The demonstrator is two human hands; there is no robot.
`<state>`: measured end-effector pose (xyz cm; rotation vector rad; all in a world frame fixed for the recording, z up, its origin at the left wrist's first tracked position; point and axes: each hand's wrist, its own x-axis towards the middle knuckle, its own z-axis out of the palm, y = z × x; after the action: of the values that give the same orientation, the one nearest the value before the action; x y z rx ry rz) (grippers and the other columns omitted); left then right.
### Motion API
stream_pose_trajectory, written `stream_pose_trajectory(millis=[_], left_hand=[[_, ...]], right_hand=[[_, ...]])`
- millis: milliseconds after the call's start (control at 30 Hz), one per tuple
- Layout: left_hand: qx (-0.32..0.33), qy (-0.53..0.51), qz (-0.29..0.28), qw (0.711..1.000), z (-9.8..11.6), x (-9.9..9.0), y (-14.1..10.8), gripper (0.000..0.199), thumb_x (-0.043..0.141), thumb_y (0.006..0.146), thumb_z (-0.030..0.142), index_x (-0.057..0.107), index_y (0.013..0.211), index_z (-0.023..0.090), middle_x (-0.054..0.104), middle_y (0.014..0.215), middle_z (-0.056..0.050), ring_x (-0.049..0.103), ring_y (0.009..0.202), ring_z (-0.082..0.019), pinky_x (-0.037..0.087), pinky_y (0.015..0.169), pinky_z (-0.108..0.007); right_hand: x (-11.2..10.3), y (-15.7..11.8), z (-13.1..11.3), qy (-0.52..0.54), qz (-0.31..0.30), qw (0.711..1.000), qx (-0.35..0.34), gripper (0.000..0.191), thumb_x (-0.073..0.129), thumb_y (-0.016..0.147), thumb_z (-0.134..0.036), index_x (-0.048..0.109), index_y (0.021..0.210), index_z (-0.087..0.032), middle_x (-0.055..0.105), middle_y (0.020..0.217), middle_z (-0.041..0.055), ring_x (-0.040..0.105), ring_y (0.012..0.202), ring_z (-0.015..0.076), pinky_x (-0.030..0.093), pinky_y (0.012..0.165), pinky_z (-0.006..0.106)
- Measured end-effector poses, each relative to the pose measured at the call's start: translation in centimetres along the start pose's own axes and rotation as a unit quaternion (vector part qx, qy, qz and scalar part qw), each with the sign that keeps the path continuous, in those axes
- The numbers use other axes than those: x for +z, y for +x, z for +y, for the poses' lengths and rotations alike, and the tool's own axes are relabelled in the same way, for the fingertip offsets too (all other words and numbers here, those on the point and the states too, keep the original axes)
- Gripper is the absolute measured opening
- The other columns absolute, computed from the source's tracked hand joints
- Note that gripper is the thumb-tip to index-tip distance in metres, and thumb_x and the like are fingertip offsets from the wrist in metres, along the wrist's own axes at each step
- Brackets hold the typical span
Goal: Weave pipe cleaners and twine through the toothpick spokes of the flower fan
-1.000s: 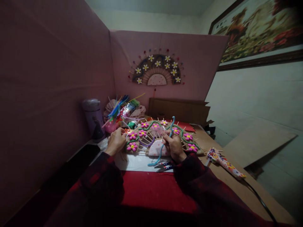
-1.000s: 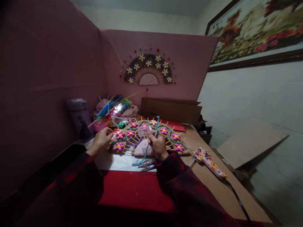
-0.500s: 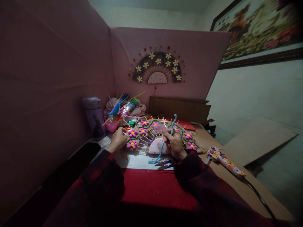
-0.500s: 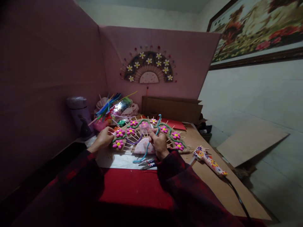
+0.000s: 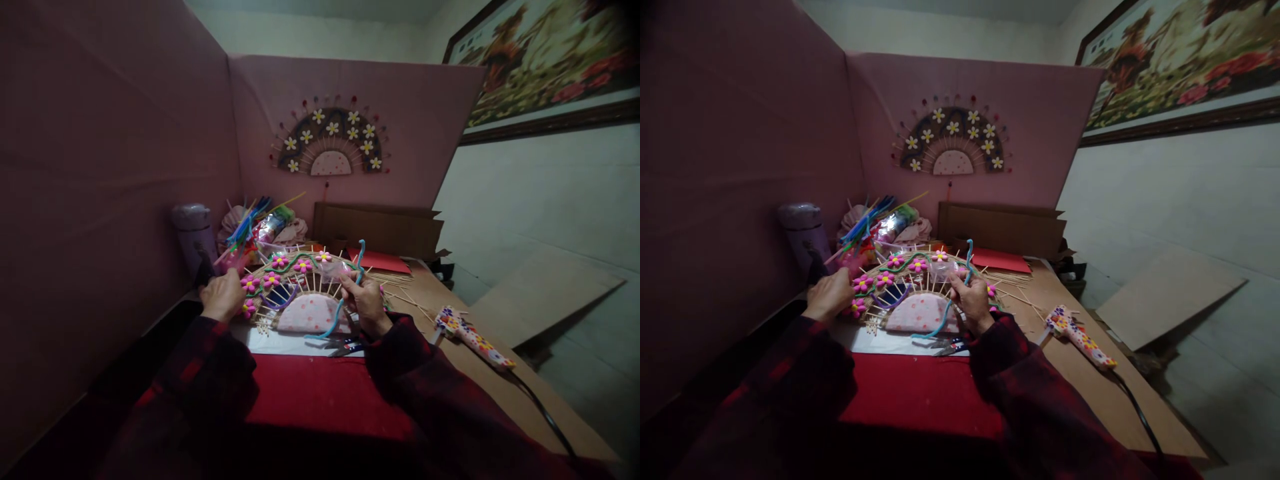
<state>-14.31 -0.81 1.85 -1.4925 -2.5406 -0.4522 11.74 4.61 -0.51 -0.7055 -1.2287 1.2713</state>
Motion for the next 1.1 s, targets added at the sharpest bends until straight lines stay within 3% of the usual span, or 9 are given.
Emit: stream_pose_trajectory(millis=[167,333,433,533,600,667,833,933,1100], left_hand=[[0.015,0.007,0.027,1.000,0.0,-0.1,-0.7,0.014,0.049,0.074,0.011,0.059,0.083,0.012,0.067,0.084,-0.020,0.060,0.083,-0.034,0.039,0.067,-0.040],[0.045,-0.002,0.126,0.991,1.8,-0.4,-1.9,0.016,0.043,0.080,0.013,0.058,0.089,0.013,0.063,0.095,-0.018,0.054,0.094,-0.033,0.037,0.074,-0.042],[0.178,-0.081,0.157,0.968,3.8,0.2,-2.5,0.011,0.048,0.084,0.018,0.059,0.083,0.018,0.064,0.092,-0.009,0.053,0.092,-0.025,0.038,0.078,-0.037],[0.365,-0.191,0.152,0.899,5.7,1.2,-3.1,0.008,0.053,0.084,0.021,0.060,0.083,0.017,0.066,0.090,-0.006,0.053,0.090,-0.021,0.040,0.082,-0.035],[0.440,-0.210,0.139,0.862,6.5,1.8,-3.6,0.009,0.054,0.084,0.021,0.061,0.087,0.018,0.066,0.093,-0.006,0.052,0.094,-0.021,0.039,0.088,-0.036],[0.477,-0.185,0.122,0.851,7.0,2.3,-4.2,0.012,0.057,0.083,0.026,0.062,0.089,0.018,0.066,0.095,-0.006,0.051,0.096,-0.022,0.038,0.091,-0.038],[0.468,-0.092,0.106,0.873,7.6,2.9,-5.1,0.034,0.066,0.074,0.041,0.062,0.098,0.017,0.062,0.106,-0.011,0.047,0.105,-0.030,0.036,0.093,-0.044],[0.434,-0.084,0.106,0.891,7.4,2.6,-4.9,0.031,0.064,0.075,0.039,0.063,0.097,0.018,0.061,0.107,-0.012,0.047,0.106,-0.030,0.035,0.091,-0.043],[0.236,-0.145,0.138,0.951,5.6,1.1,-3.4,0.017,0.048,0.082,0.016,0.065,0.084,0.019,0.066,0.088,-0.008,0.053,0.092,-0.025,0.037,0.081,-0.038]], right_hand=[[0.2,-0.1,0.0,-0.010,-0.027,1.000,-0.001,0.038,0.072,0.064,-0.048,0.049,0.067,-0.018,0.046,0.039,-0.0086,0.027,0.029,0.0023,0.016,0.029,0.017],[0.1,0.0,0.3,-0.016,-0.021,1.000,-0.004,0.036,0.073,0.064,-0.046,0.049,0.068,-0.018,0.048,0.041,-0.0083,0.028,0.028,0.0027,0.017,0.029,0.017],[0.1,0.0,0.4,-0.026,-0.021,0.999,-0.011,0.033,0.072,0.066,-0.043,0.050,0.068,-0.018,0.048,0.041,-0.0082,0.029,0.029,0.0028,0.018,0.029,0.017],[0.1,-0.1,0.3,-0.027,-0.019,0.999,-0.013,0.031,0.072,0.067,-0.041,0.051,0.069,-0.018,0.049,0.042,-0.0079,0.030,0.030,0.0033,0.019,0.030,0.018],[0.2,-0.2,0.2,-0.028,-0.016,0.999,-0.011,0.031,0.072,0.066,-0.041,0.051,0.068,-0.018,0.049,0.042,-0.0079,0.030,0.030,0.0033,0.019,0.030,0.018],[0.2,-0.2,0.1,-0.027,-0.017,0.999,-0.009,0.032,0.072,0.066,-0.042,0.051,0.068,-0.018,0.048,0.041,-0.0083,0.028,0.030,0.0031,0.019,0.031,0.018],[0.2,-0.2,0.1,-0.029,-0.021,0.999,-0.016,0.032,0.071,0.067,-0.043,0.051,0.066,-0.018,0.047,0.041,-0.0079,0.029,0.030,0.0035,0.020,0.031,0.018],[0.1,-0.2,0.1,-0.033,-0.020,0.999,-0.018,0.032,0.071,0.068,-0.043,0.051,0.064,-0.018,0.047,0.041,-0.0075,0.030,0.030,0.0036,0.020,0.031,0.019],[0.3,-0.3,-0.1,-0.027,-0.014,0.999,-0.017,0.031,0.072,0.066,-0.041,0.052,0.067,-0.018,0.048,0.042,-0.0077,0.028,0.030,0.0034,0.018,0.030,0.019]])
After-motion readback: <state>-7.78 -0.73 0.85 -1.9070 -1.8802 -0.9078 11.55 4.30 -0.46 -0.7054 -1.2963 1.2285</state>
